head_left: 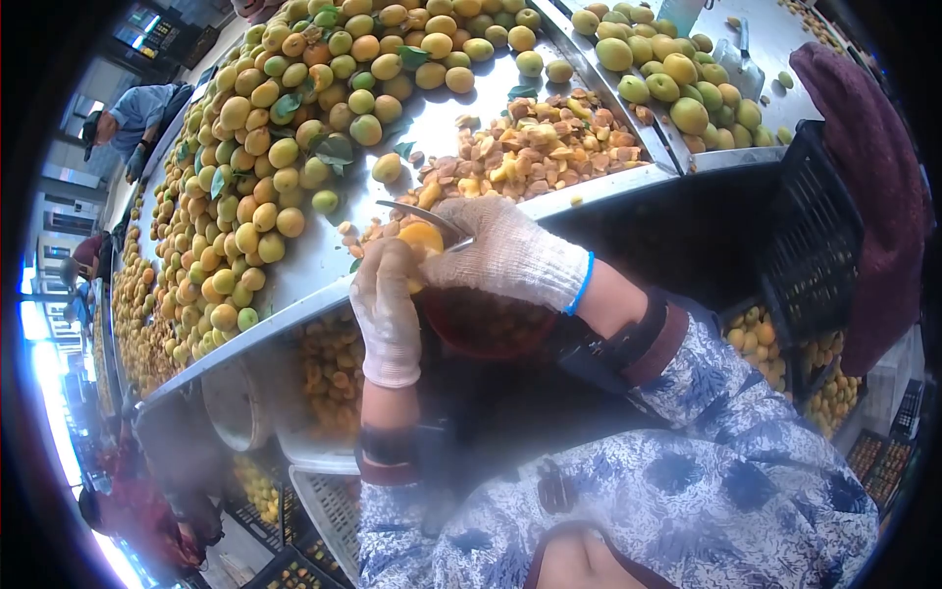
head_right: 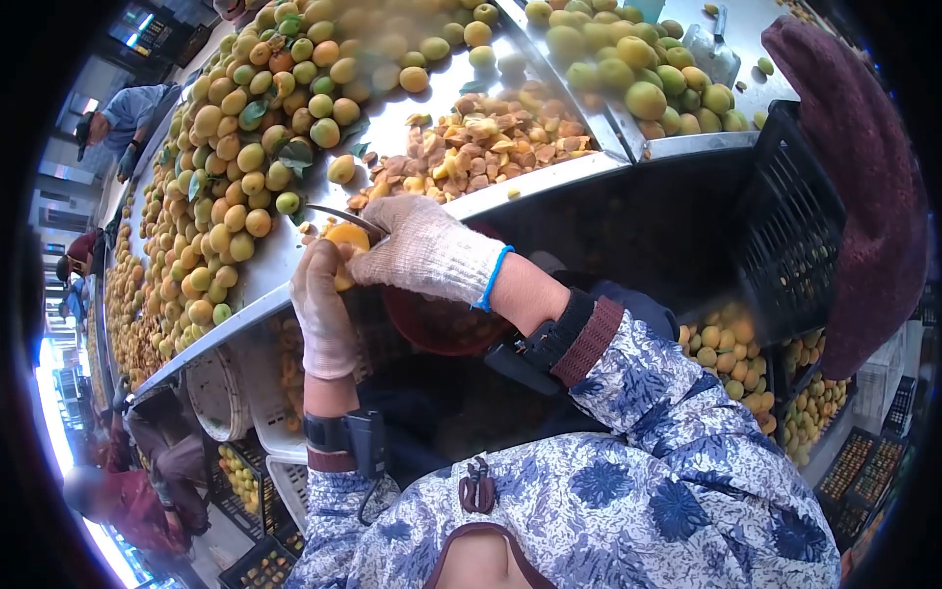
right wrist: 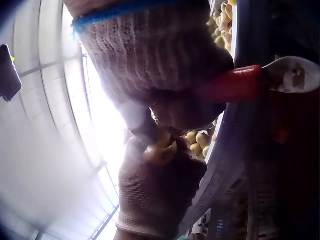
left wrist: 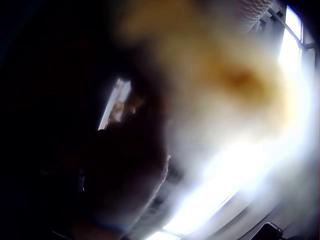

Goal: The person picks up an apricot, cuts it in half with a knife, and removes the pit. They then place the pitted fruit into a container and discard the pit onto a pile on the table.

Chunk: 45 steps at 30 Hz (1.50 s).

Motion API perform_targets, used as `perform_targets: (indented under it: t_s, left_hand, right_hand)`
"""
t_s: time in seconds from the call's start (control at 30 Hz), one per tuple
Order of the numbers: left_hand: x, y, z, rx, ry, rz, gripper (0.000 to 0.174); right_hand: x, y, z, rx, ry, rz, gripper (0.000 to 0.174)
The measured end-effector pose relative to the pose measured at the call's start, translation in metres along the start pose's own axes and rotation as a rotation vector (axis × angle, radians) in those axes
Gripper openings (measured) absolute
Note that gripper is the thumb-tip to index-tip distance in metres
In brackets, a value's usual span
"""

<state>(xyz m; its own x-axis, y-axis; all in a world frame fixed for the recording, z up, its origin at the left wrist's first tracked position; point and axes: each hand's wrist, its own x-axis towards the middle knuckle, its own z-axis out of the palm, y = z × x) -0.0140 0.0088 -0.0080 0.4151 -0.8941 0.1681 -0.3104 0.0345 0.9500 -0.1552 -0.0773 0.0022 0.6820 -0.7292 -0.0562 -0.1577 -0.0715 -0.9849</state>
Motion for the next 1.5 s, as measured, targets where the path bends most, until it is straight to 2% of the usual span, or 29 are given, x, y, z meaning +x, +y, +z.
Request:
perform_targets:
  t_s: [0.03,0.07,0.13,0.27,0.37,0.43,0.47,0.53,0.57,0.63,0.77,0.83,0.87,0.93,0.97,1.03,1.13,1.17,1.23,1.37,1.5]
  left_hand:
    - [0.0,-0.003,-0.002,0.058,-0.024,0.054,0.033]
    - [0.0,-0.005,-0.002,0.061,-0.025,0.052,0.033]
    - [0.0,-0.008,-0.002,0.104,-0.029,0.158,0.036]
    - [-0.001,-0.004,-0.001,0.119,-0.066,0.155,0.037]
    - [-0.006,-0.019,-0.001,-0.034,-0.055,0.047,0.037]
    - [-0.009,-0.029,-0.001,-0.171,-0.035,0.11,0.033]
    - [-0.013,-0.025,-0.002,-0.17,-0.032,0.105,0.033]
    - [-0.021,-0.016,-0.006,0.199,-0.059,0.152,0.034]
    - [-0.023,-0.018,-0.006,0.199,-0.055,0.146,0.034]
    - [-0.021,-0.023,-0.005,-0.586,-0.106,-0.256,0.037]
    - [-0.02,-0.006,0.0,-0.81,-0.062,-0.337,0.038]
    - [-0.014,-0.005,-0.003,-0.574,-0.08,-0.213,0.035]
    - [-0.012,-0.005,-0.005,-0.574,-0.079,-0.21,0.035]
    - [-0.009,-0.005,-0.01,-0.228,0.002,-0.006,0.03]
    - [-0.008,-0.005,-0.01,-0.227,-0.004,-0.003,0.03]
    - [-0.007,-0.004,-0.011,-0.009,0.038,0.115,0.028]
    - [-0.002,-0.005,-0.015,0.046,-0.032,0.219,0.03]
    - [-0.002,-0.002,-0.017,0.046,-0.038,0.218,0.03]
    - [-0.003,0.006,-0.02,0.033,-0.165,0.079,0.037]
    - [-0.003,0.008,-0.011,-0.017,-0.147,0.169,0.044]
    - [-0.003,0.007,-0.011,0.068,-0.168,0.178,0.05]
  right_hand:
    - [-0.002,-0.005,-0.002,-0.051,-0.082,0.067,0.033]
    - [-0.003,-0.004,0.0,-0.048,-0.082,0.067,0.033]
    - [-0.006,-0.001,0.005,0.23,-0.04,0.112,0.03]
    - [-0.011,-0.003,0.004,0.466,-0.05,0.169,0.033]
    - [-0.017,-0.01,0.001,0.575,-0.105,0.238,0.043]
    - [-0.014,0.0,0.006,0.666,-0.105,0.185,0.026]
    - [-0.015,-0.001,0.005,0.666,-0.108,0.189,0.026]
    - [-0.02,-0.011,-0.002,0.595,-0.164,0.25,0.024]
    - [-0.023,-0.02,-0.005,0.592,-0.17,0.249,0.018]
    - [-0.021,-0.015,-0.006,0.598,-0.197,0.27,0.016]
    - [-0.02,-0.008,-0.006,0.627,-0.205,0.271,0.016]
    - [-0.017,-0.009,-0.005,0.635,-0.184,0.239,0.016]
    - [-0.015,-0.01,-0.003,0.607,-0.127,0.227,0.017]
    - [-0.012,-0.013,0.0,0.582,-0.065,0.209,0.017]
    - [-0.011,-0.014,0.003,0.565,-0.003,0.246,0.018]
    - [-0.011,-0.019,0.006,0.508,0.097,0.308,0.019]
    - [-0.011,-0.019,0.006,0.501,0.137,0.292,0.016]
    - [-0.011,-0.019,0.005,0.504,0.141,0.294,0.016]
    - [-0.01,-0.018,0.0,0.522,0.132,0.324,0.015]
    - [-0.007,-0.011,-0.001,0.493,0.105,0.373,0.014]
    - [-0.006,-0.007,0.0,0.386,0.07,0.262,0.026]
